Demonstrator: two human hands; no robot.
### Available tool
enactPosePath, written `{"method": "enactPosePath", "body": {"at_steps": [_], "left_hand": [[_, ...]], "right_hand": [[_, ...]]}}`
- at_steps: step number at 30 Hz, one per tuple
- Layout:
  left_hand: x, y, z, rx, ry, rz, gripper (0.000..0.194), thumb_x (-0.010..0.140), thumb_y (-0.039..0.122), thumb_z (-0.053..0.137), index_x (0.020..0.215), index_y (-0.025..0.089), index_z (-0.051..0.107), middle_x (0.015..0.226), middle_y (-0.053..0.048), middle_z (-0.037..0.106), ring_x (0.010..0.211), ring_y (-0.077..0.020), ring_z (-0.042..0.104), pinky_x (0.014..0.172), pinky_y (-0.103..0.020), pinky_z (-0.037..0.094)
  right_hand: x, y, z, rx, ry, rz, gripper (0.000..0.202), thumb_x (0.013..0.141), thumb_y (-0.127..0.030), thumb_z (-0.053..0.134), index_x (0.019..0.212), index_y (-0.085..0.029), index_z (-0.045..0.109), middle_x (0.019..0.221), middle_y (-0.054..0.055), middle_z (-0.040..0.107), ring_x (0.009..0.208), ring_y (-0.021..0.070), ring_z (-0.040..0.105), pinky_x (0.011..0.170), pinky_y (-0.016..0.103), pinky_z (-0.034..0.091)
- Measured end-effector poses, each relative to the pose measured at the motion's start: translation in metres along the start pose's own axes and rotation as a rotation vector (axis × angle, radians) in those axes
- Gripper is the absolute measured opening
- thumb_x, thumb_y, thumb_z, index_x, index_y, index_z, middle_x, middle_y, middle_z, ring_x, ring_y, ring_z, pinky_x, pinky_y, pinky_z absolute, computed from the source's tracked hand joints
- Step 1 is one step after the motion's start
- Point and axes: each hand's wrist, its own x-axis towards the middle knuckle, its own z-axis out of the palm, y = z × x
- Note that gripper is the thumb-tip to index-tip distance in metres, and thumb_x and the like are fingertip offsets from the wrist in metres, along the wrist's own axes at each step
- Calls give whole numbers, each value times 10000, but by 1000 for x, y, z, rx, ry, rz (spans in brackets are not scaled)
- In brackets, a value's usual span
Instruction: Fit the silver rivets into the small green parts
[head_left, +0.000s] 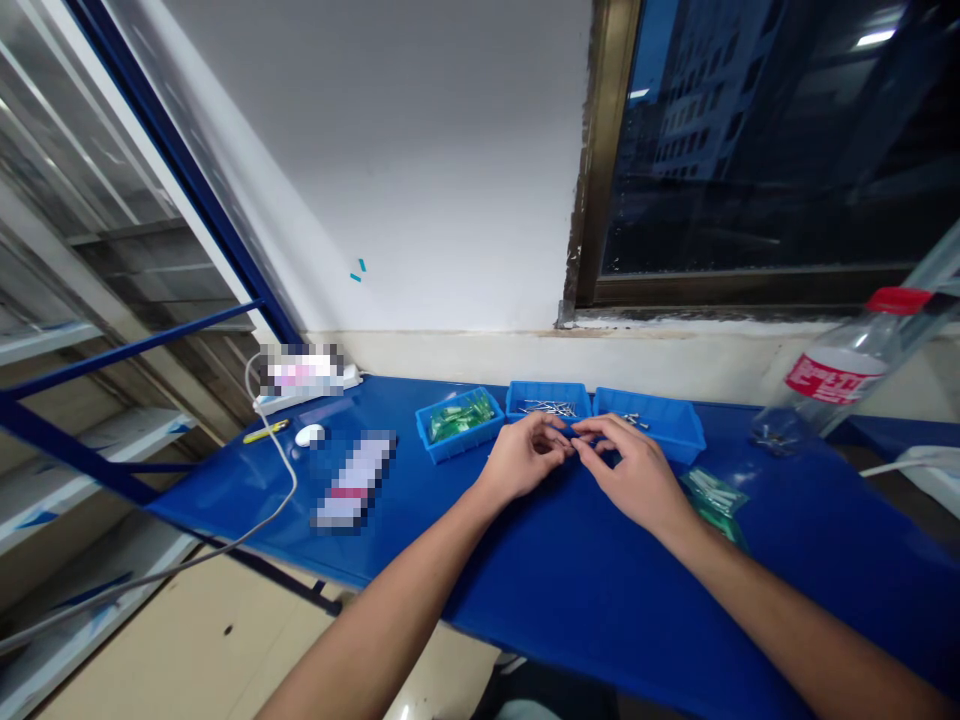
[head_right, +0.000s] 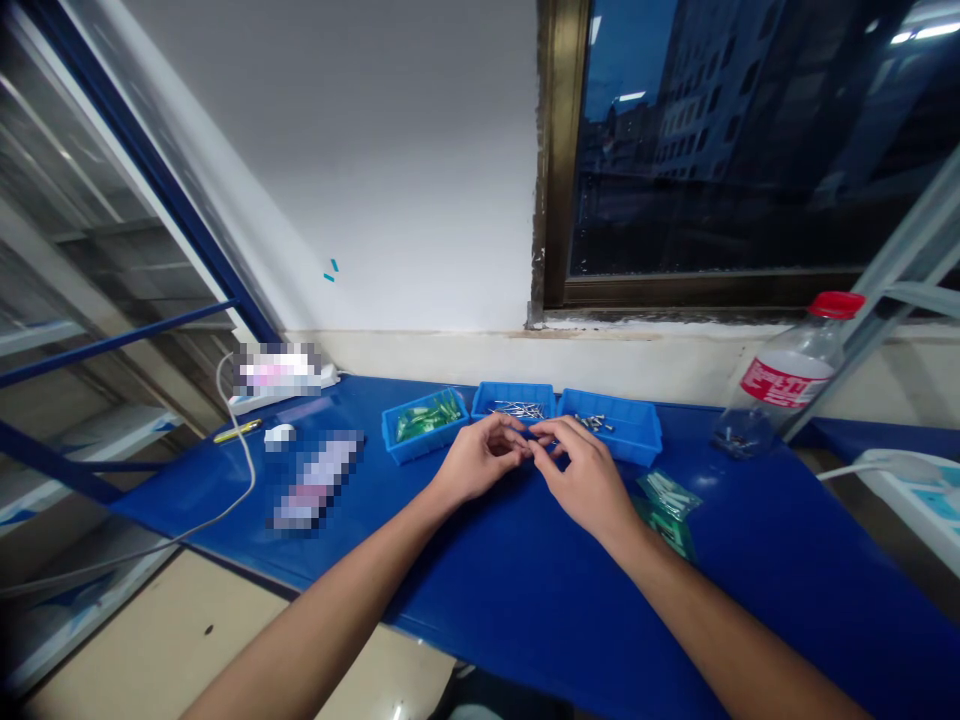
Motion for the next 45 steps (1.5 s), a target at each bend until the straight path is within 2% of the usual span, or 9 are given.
{"method": "enactPosePath", "body": {"at_steps": [9,14,18,23,29,32,37,42,45], "left_hand": [[0,1,0,-40,-2,-15,424,783,60,734,1182,147,617,957,-67,768,853,-161,750,844,-294,598],[-1,5,-2,152,-4,20,303,861,174,729,1159,154,681,961,-64,798,849,-170,745,805,-277,576],[-2,10,-4,316,-3,32,248,901,254,720,1134,172,704,991,-55,817,856,-181,752,768,-262,559],[-5,15,-5,354,-30,43,414,902,195,688,1308,195,608,1040,-32,828,881,-181,772,811,-268,568],[-7,18,-5,347,-72,34,465,951,217,653,1402,217,541,1083,-39,823,922,-196,789,834,-280,583],[-7,18,-4,341,-79,30,519,979,288,655,1471,218,506,1103,-59,820,969,-219,794,863,-304,593],[-6,18,-4,338,-91,42,530,979,257,648,1491,201,522,1127,-69,817,1040,-223,784,933,-309,580],[-7,23,-4,317,-95,6,508,1006,432,632,1450,187,598,981,-65,821,829,-206,774,765,-280,579],[-6,24,-3,253,-118,-6,483,1018,506,596,1342,163,701,961,-80,814,835,-210,770,751,-274,576]], "right_hand": [[1,-3,-1,-11,3,-5,180,991,-290,600,1127,-243,708,1105,76,724,889,217,701,802,380,620],[1,0,-4,-67,-31,-55,152,999,-253,580,1081,-248,709,1106,72,718,898,224,690,780,378,603],[2,6,-5,-177,-25,-153,151,1002,-209,564,1044,-246,703,1103,82,722,1035,269,676,927,450,562],[3,9,-6,-264,-119,-244,164,1010,-162,540,1024,-240,684,1054,68,736,1037,272,653,993,477,509],[1,12,-4,-287,-144,-201,137,955,-130,558,1005,-237,628,976,58,705,965,260,648,884,408,529],[0,13,-2,-306,-132,-178,207,915,-112,558,1072,-232,621,987,61,687,955,257,647,872,397,532],[0,14,1,-257,-131,-96,299,877,-126,560,1150,-229,627,968,50,684,925,243,661,859,377,539],[1,5,-1,-92,-27,53,218,907,-210,585,1116,-232,643,904,25,698,789,201,658,752,323,543],[2,-1,-4,-76,9,46,109,924,-238,596,1015,-236,656,918,25,716,764,191,647,737,315,533]]}}
